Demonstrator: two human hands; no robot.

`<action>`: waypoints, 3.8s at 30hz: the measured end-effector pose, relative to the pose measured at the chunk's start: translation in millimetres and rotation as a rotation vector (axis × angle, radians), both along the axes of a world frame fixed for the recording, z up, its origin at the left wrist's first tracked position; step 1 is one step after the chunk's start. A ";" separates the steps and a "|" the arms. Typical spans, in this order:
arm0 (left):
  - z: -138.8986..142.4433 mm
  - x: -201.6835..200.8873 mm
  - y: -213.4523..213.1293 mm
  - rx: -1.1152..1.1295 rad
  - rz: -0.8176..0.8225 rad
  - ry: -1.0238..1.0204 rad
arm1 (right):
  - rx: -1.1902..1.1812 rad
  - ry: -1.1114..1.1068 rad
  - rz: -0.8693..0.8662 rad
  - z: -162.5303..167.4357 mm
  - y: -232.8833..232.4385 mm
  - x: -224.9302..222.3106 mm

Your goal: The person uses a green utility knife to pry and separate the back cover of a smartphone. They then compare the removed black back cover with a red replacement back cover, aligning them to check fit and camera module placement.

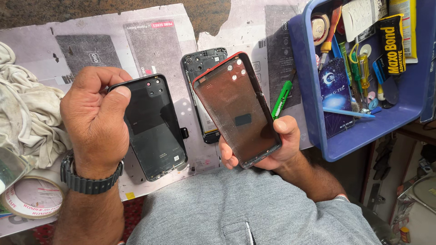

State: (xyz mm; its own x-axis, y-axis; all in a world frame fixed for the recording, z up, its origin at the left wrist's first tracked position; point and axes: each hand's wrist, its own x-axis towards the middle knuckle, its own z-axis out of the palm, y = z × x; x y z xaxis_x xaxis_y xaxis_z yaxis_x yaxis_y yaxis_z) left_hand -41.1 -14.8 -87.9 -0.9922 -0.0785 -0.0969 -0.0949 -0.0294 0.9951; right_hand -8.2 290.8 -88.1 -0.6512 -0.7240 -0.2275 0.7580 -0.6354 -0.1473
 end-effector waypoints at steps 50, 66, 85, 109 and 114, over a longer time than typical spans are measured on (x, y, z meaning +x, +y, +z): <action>-12.4 -2.0 -8.9 -0.300 -0.036 0.083 | 0.044 0.053 -0.003 -8.6 -3.5 -1.4; -11.8 -1.6 -9.5 -0.300 -0.036 0.076 | 0.037 0.051 -0.009 -9.5 -2.9 1.2; -3.6 0.7 -6.7 -0.282 -0.027 0.049 | 0.072 0.045 -0.021 -0.7 -3.8 -1.2; -0.2 -0.5 -1.5 -0.238 -0.010 -0.033 | 0.037 -0.003 0.015 -2.8 -1.1 -1.2; -1.5 -0.3 -2.0 -0.212 -0.006 -0.053 | 0.051 0.009 0.013 -4.4 -0.5 -2.3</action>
State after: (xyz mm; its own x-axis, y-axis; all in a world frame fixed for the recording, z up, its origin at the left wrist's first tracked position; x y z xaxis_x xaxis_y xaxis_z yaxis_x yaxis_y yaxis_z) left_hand -41.3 -16.8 -89.4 -0.9867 -0.0966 -0.1309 -0.1467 0.1808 0.9725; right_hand -10.6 290.3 -92.6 -0.6437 -0.7202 -0.2590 0.7649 -0.6167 -0.1861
